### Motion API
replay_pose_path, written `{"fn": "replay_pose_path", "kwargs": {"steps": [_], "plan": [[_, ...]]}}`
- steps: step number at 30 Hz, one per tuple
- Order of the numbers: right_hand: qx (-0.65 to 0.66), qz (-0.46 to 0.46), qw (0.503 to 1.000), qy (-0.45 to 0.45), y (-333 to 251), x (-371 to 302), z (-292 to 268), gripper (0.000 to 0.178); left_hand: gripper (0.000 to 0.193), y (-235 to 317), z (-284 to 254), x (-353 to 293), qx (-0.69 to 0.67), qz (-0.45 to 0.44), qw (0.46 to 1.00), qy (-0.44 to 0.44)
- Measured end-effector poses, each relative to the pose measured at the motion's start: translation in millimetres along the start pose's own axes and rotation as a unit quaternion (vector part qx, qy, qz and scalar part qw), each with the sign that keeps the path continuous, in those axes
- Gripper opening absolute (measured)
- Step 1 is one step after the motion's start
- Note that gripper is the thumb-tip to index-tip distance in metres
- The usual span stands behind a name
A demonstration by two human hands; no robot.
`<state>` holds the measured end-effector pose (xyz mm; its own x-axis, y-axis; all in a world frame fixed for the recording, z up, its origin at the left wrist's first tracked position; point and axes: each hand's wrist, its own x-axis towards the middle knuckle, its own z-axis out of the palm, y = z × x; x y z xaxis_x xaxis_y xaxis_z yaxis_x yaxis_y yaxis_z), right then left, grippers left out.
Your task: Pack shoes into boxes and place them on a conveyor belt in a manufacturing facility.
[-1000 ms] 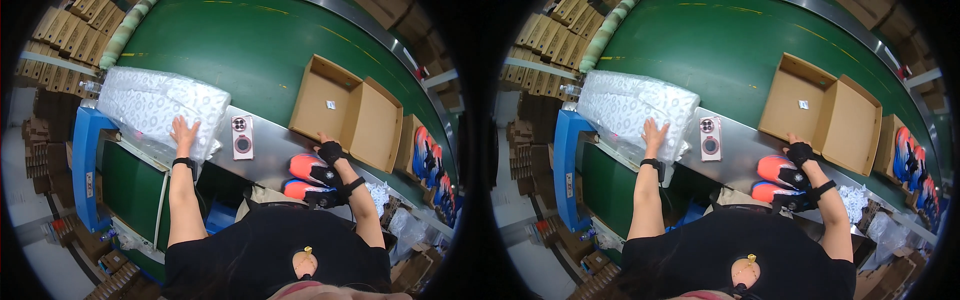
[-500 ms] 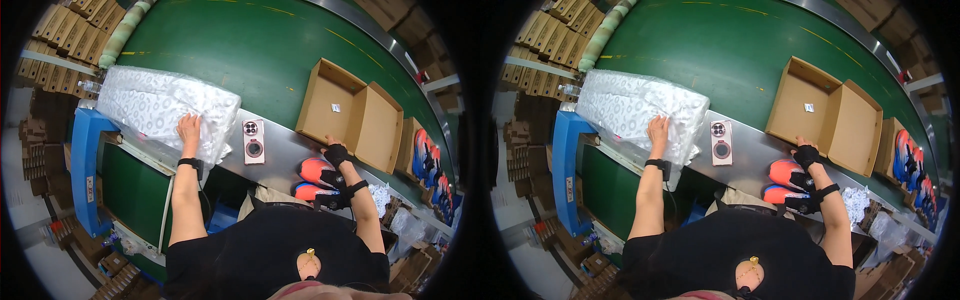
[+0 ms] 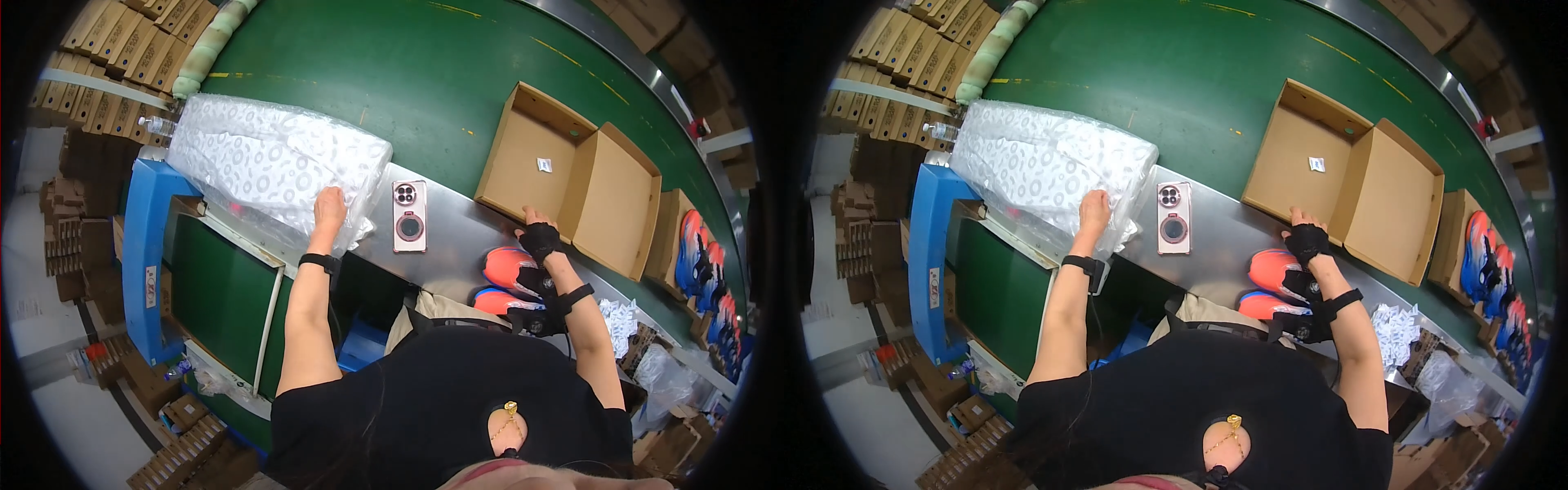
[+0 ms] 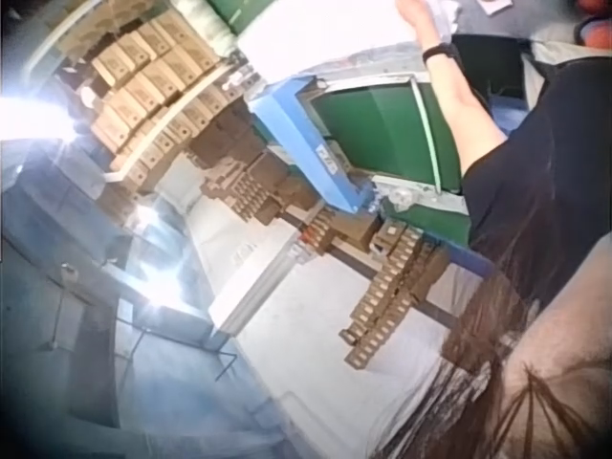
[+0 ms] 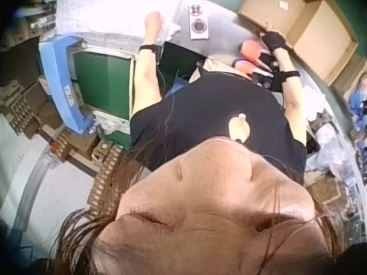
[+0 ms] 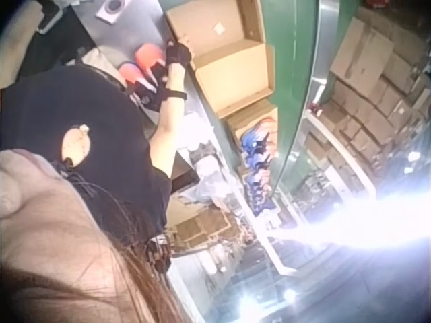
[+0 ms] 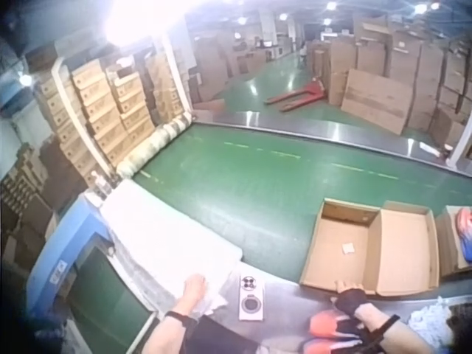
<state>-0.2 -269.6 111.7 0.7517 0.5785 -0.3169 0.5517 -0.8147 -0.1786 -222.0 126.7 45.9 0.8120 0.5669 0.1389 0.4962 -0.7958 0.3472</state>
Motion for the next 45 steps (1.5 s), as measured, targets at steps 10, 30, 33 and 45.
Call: {"fn": "replay_pose_path", "kwargs": {"steps": [10,30,33,45], "plan": [[0.004,-0.012,1.000,0.007,-4.8,2.6,2.8,0.050,0.013,-0.9,-20.7,1.1,-0.065,-0.002,0.991,-0.120],[0.009,-0.014,1.000,-0.009,-17.9,8.1,-1.5,0.057,0.017,-38.2,-87.1,8.1,-0.486,-0.220,0.846,-0.007],[0.007,-0.014,1.000,-0.011,-16.3,8.0,3.3,0.057,0.017,-18.3,-128.4,11.1,-0.409,-0.140,0.901,0.046],[-0.008,-0.028,1.000,-0.011,-25.0,14.7,2.9,0.056,0.012,5.0,-19.3,-0.5,0.028,-0.004,0.992,-0.122]]}}
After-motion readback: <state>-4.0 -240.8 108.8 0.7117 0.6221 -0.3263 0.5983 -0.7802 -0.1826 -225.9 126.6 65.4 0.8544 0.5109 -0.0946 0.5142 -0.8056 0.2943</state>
